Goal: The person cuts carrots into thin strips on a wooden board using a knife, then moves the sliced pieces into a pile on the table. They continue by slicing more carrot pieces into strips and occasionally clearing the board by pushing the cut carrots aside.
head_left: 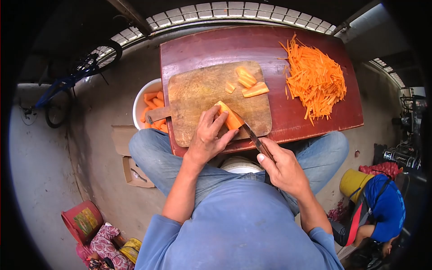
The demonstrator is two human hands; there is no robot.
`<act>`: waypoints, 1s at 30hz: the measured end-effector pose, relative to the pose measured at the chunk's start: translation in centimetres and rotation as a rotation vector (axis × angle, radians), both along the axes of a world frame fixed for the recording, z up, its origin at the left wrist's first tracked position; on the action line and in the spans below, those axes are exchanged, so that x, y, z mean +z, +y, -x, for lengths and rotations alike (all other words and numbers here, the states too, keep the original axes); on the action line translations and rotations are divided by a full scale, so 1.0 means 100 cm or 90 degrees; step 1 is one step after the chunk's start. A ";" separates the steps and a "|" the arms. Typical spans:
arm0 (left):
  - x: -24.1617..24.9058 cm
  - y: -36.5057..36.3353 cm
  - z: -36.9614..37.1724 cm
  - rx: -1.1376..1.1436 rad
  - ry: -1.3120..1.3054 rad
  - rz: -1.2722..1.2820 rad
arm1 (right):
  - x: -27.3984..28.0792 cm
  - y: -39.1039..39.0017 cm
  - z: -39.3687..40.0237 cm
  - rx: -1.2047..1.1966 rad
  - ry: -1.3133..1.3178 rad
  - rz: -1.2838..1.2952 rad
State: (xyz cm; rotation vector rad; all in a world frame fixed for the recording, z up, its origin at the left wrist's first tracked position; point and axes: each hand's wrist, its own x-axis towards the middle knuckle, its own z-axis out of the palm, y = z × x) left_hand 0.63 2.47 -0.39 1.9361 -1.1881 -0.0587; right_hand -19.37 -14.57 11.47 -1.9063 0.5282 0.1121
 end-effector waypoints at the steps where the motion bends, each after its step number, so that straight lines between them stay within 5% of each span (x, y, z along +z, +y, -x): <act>1: 0.001 -0.001 0.000 0.000 0.002 -0.003 | -0.001 0.000 0.001 0.001 -0.002 0.008; 24: -0.003 -0.002 -0.007 -0.037 -0.054 -0.011 | 0.002 0.004 -0.016 0.053 0.026 0.092; 30: -0.004 -0.002 -0.008 -0.031 -0.073 -0.003 | -0.039 -0.006 -0.065 0.067 -0.092 0.127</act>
